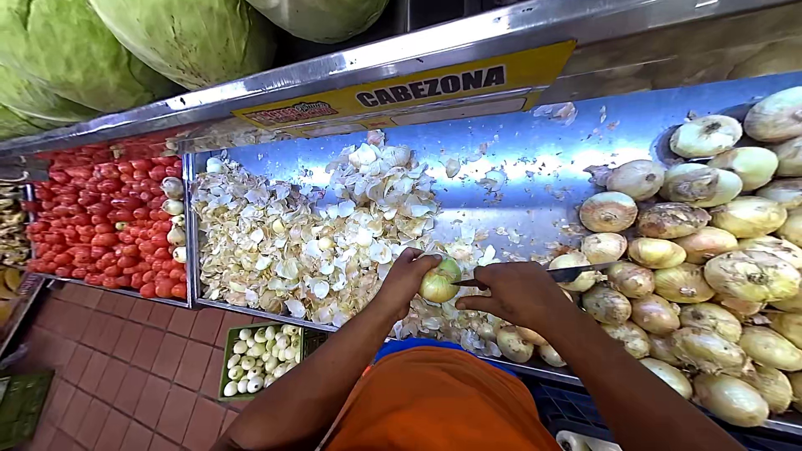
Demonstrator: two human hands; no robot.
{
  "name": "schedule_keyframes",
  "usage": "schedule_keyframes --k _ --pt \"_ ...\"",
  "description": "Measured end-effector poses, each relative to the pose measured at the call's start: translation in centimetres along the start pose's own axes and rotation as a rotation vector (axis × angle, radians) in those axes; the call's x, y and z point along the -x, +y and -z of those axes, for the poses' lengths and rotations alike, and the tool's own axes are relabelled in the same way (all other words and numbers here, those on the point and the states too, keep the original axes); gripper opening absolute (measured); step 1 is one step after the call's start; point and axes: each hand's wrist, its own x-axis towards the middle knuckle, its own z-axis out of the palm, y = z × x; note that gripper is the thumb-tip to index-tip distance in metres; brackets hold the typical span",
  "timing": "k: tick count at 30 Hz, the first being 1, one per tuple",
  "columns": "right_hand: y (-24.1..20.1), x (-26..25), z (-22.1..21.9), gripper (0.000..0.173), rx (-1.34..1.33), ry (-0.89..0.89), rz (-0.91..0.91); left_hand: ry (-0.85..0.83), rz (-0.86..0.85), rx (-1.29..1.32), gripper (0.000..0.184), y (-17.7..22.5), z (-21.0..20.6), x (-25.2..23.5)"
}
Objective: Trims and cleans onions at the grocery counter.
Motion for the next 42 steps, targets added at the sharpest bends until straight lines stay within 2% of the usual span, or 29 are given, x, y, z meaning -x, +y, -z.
schedule_keyframes --k 2,7,12,14,16,17,18,21,23,25,27,31,33,37,39,42 --pt "-0.8 -0.4 0.1 0.069 0.014 -0.022 0.010 -0.015 -0.016 -0.081 0.041 0.1 -0.1 0.3" --pt "-0.6 -0.6 -1.3 0.071 -0.018 0.051 0.092 -0.040 0.001 -0.193 0.041 0.2 -0.1 0.6" --pt "-0.5 0.2 -3.0 0.068 -0.027 0.155 0.236 -0.073 0.056 -0.107 0.037 -0.2 0.2 -0.7" --pt "-1.1 0.9 -3.0 0.068 -0.027 0.022 0.291 -0.084 0.090 -0.034 0.036 -0.1 0.2 -0.9" --pt "-2.0 1.6 -2.7 0.073 -0.060 -0.205 0.313 -0.093 0.113 0.010 0.039 0.0 0.4 -1.1" --pt "-2.2 1.8 -2.7 0.072 -0.090 -0.241 0.301 -0.086 0.104 0.009 0.038 0.1 0.5 -1.1" --pt "-2.2 2.1 -2.6 0.068 -0.127 -0.195 0.266 -0.077 0.090 -0.002 0.037 0.2 0.5 -1.1" --pt "-1.2 1.8 -2.5 0.062 -0.170 0.155 0.096 -0.050 0.050 -0.072 0.036 0.4 0.2 -0.8" --pt "-1.3 1.2 -2.0 0.069 -0.098 0.199 0.011 -0.037 0.030 -0.155 0.043 0.3 -0.1 -0.5" --pt "-1.9 0.9 -1.9 0.068 -0.082 0.162 0.014 -0.015 0.027 -0.208 0.047 0.2 -0.4 -0.2" --pt "-2.8 1.2 -2.2 0.066 -0.080 0.095 0.068 -0.009 0.066 -0.146 0.047 0.3 -0.4 -0.7" --pt "-3.9 1.8 -2.9 0.070 -0.061 -0.270 0.118 -0.023 0.194 0.097 0.048 1.3 0.4 -1.1" --pt "-3.3 1.7 -3.1 0.067 -0.050 -0.360 0.076 -0.052 0.243 0.192 0.050 1.7 1.0 -1.0" --pt "-2.1 1.5 -1.1 0.039 -0.076 -0.368 -0.063 -0.085 0.290 0.307 0.058 1.7 1.5 -0.5" --pt "-1.7 1.4 0.2 0.046 -0.127 -0.318 -0.122 -0.077 0.285 0.325 0.055 1.6 1.7 -0.8" --pt "-1.6 1.1 0.9 0.062 -0.229 -0.150 -0.209 -0.058 0.218 0.302 0.042 1.3 1.8 -0.7"
